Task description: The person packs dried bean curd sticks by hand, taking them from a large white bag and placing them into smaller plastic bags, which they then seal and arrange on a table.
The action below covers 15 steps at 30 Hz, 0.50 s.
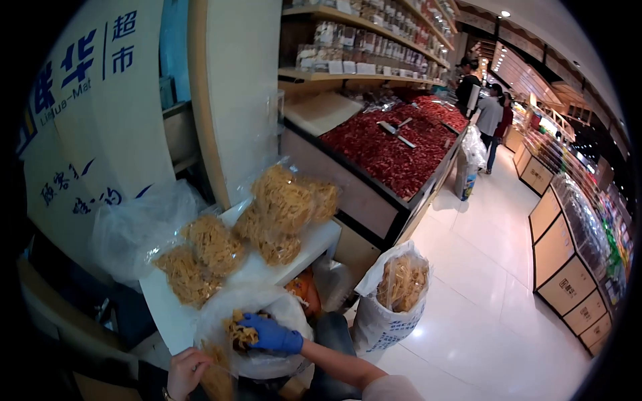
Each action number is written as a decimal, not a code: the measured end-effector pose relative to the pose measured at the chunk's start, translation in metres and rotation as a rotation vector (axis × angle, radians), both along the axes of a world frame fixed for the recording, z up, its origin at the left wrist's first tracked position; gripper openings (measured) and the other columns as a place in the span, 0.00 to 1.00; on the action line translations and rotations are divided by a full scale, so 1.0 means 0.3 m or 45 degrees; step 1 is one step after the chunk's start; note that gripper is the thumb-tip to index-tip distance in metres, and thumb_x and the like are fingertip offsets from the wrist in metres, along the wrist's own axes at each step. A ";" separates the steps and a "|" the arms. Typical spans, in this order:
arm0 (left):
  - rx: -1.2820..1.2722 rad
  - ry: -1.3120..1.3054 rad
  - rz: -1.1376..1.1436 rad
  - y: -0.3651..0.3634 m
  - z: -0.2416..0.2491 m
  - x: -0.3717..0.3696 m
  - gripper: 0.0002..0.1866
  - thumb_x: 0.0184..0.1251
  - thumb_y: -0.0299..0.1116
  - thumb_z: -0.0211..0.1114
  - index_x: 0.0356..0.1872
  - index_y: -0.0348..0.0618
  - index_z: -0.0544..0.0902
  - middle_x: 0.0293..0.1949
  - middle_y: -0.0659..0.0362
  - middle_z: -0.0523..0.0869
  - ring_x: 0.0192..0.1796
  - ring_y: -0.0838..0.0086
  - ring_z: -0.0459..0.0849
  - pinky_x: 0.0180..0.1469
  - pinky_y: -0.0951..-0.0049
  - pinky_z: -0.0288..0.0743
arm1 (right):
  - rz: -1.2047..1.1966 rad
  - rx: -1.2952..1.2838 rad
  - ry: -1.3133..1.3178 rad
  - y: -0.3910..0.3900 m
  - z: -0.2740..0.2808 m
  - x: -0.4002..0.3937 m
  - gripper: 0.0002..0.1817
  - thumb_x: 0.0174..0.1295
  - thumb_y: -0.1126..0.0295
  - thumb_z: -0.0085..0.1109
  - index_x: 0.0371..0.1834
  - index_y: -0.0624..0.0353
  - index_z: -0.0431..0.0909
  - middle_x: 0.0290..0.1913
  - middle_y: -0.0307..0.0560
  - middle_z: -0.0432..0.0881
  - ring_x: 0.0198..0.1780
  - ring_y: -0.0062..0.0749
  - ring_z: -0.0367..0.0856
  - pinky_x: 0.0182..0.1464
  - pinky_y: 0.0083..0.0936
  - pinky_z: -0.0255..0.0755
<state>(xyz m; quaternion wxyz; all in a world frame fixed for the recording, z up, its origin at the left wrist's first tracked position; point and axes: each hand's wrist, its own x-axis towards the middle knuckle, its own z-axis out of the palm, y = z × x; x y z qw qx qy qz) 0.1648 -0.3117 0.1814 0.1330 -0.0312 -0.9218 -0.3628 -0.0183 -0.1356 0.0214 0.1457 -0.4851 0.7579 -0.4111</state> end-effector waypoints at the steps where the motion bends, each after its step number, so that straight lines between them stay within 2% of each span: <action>1: -0.026 0.058 -0.033 -0.018 -0.014 -0.002 0.04 0.48 0.19 0.64 0.26 0.37 0.81 0.27 0.53 0.81 0.29 0.61 0.81 0.30 0.68 0.75 | -0.050 0.012 -0.033 0.002 0.025 0.006 0.33 0.48 0.58 0.65 0.60 0.49 0.68 0.63 0.59 0.64 0.63 0.56 0.63 0.65 0.41 0.55; 2: -0.047 0.051 -0.048 -0.030 -0.027 0.003 0.04 0.50 0.20 0.63 0.28 0.38 0.82 0.29 0.53 0.81 0.31 0.61 0.82 0.34 0.68 0.76 | -0.019 -0.115 -0.049 -0.009 -0.049 -0.018 0.32 0.50 0.58 0.64 0.61 0.50 0.68 0.63 0.59 0.64 0.64 0.54 0.62 0.66 0.40 0.53; 4: -0.072 -0.027 -0.036 -0.035 -0.021 0.009 0.05 0.52 0.22 0.62 0.31 0.39 0.82 0.32 0.54 0.82 0.36 0.60 0.82 0.40 0.67 0.77 | 0.019 -0.120 -0.098 0.000 -0.003 -0.034 0.32 0.52 0.58 0.63 0.61 0.56 0.67 0.64 0.57 0.64 0.68 0.49 0.57 0.68 0.38 0.49; 5: -0.082 0.006 -0.054 -0.034 -0.025 0.008 0.05 0.54 0.23 0.61 0.31 0.39 0.82 0.33 0.53 0.82 0.37 0.60 0.82 0.40 0.67 0.76 | 0.013 -0.243 -0.149 -0.004 -0.044 -0.046 0.32 0.52 0.58 0.63 0.60 0.58 0.68 0.64 0.56 0.64 0.68 0.48 0.57 0.69 0.38 0.49; 6: -0.087 -0.010 -0.079 -0.040 -0.034 0.010 0.05 0.55 0.23 0.62 0.32 0.39 0.82 0.34 0.53 0.82 0.37 0.60 0.81 0.40 0.67 0.76 | 0.043 -0.288 -0.140 0.003 0.010 -0.046 0.31 0.54 0.57 0.61 0.60 0.59 0.68 0.63 0.54 0.65 0.66 0.45 0.60 0.69 0.37 0.49; 7: -0.107 0.129 -0.084 -0.034 -0.048 0.001 0.02 0.52 0.22 0.63 0.28 0.37 0.81 0.31 0.53 0.82 0.32 0.61 0.81 0.34 0.69 0.75 | 0.014 -0.283 -0.202 -0.001 0.006 -0.048 0.30 0.54 0.59 0.63 0.59 0.59 0.68 0.61 0.53 0.68 0.63 0.42 0.65 0.67 0.36 0.55; 8: -0.088 0.102 -0.093 -0.030 -0.045 0.000 0.03 0.53 0.22 0.63 0.30 0.37 0.81 0.32 0.54 0.82 0.33 0.61 0.81 0.34 0.70 0.75 | -0.096 -0.320 -0.102 -0.003 0.013 -0.043 0.29 0.52 0.64 0.66 0.57 0.60 0.69 0.57 0.51 0.71 0.59 0.38 0.69 0.63 0.33 0.61; 10: -0.060 0.047 -0.076 -0.031 -0.062 -0.006 0.04 0.53 0.23 0.63 0.31 0.38 0.82 0.32 0.55 0.82 0.33 0.62 0.81 0.34 0.70 0.75 | -0.141 -0.372 -0.358 0.004 0.067 -0.026 0.30 0.47 0.68 0.69 0.55 0.58 0.70 0.56 0.51 0.71 0.62 0.41 0.65 0.65 0.31 0.58; 12: -0.089 0.093 -0.115 -0.032 -0.071 -0.012 0.04 0.54 0.23 0.63 0.31 0.39 0.82 0.33 0.56 0.82 0.33 0.62 0.81 0.35 0.69 0.76 | -0.089 -0.382 -0.531 0.002 0.080 -0.045 0.30 0.45 0.71 0.69 0.55 0.58 0.70 0.54 0.49 0.72 0.61 0.39 0.66 0.64 0.29 0.59; 13: -0.091 0.076 -0.101 -0.034 -0.072 -0.023 0.04 0.54 0.23 0.63 0.31 0.39 0.82 0.33 0.56 0.82 0.33 0.62 0.81 0.35 0.69 0.76 | -0.070 -0.368 -0.404 0.004 0.091 -0.049 0.31 0.45 0.72 0.69 0.55 0.59 0.68 0.53 0.47 0.72 0.59 0.34 0.67 0.61 0.27 0.62; 15: -0.101 0.075 -0.148 -0.032 -0.075 -0.030 0.04 0.54 0.24 0.63 0.31 0.40 0.82 0.33 0.57 0.81 0.33 0.62 0.81 0.35 0.70 0.76 | -0.032 -0.454 -0.553 0.005 0.130 -0.043 0.32 0.45 0.73 0.69 0.56 0.60 0.67 0.53 0.46 0.72 0.58 0.31 0.69 0.60 0.25 0.63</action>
